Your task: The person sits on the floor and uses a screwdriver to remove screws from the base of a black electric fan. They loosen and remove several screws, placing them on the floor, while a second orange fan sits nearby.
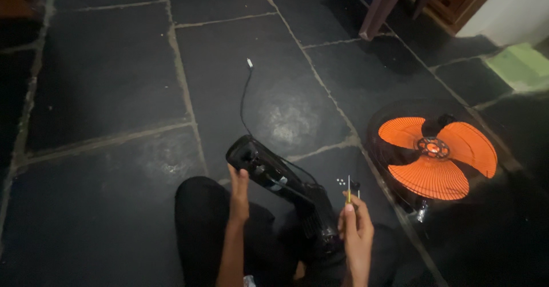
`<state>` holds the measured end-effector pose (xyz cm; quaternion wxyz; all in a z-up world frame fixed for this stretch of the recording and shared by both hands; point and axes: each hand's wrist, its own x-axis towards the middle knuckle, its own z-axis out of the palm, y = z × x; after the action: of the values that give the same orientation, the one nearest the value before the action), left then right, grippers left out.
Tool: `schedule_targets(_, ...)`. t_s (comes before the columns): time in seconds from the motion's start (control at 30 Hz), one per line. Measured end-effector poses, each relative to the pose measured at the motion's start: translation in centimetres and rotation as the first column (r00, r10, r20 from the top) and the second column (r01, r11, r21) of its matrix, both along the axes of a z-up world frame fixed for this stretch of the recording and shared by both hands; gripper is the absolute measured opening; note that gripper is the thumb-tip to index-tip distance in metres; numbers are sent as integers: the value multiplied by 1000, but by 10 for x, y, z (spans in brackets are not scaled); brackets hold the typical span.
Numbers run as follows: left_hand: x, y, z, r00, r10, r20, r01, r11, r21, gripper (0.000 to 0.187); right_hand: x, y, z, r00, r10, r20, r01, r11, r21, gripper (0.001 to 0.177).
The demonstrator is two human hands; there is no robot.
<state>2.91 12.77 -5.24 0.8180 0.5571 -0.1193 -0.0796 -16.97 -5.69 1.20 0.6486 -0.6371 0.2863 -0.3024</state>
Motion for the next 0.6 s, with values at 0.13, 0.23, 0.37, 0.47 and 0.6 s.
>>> schedule_targets(0.13,-11,-7,4,999,-46,16,44,996,76,87,5,2,2,995,-85,-59,84,996,-14,28)
schedule_targets(0.23,-16,-10,8,996,-45,79,37,994,101,86,8,4,3,997,-78,-9,78,996,30,27)
schedule_targets(0.37,-21,-11,10,985,-39,168,30,998,61,93,11,5,4,999,-51,-5,51,999,11,28)
schedule_targets(0.47,-21,-9,8,999,-31,35,26,993,115,100,11,5,5,998,-43,-35,44,999,32,28)
schedule_targets(0.6,-24,-8,7,999,9,-44,0,981,193,103,10,3,5,1000,6,12,-6,1000,18,31)
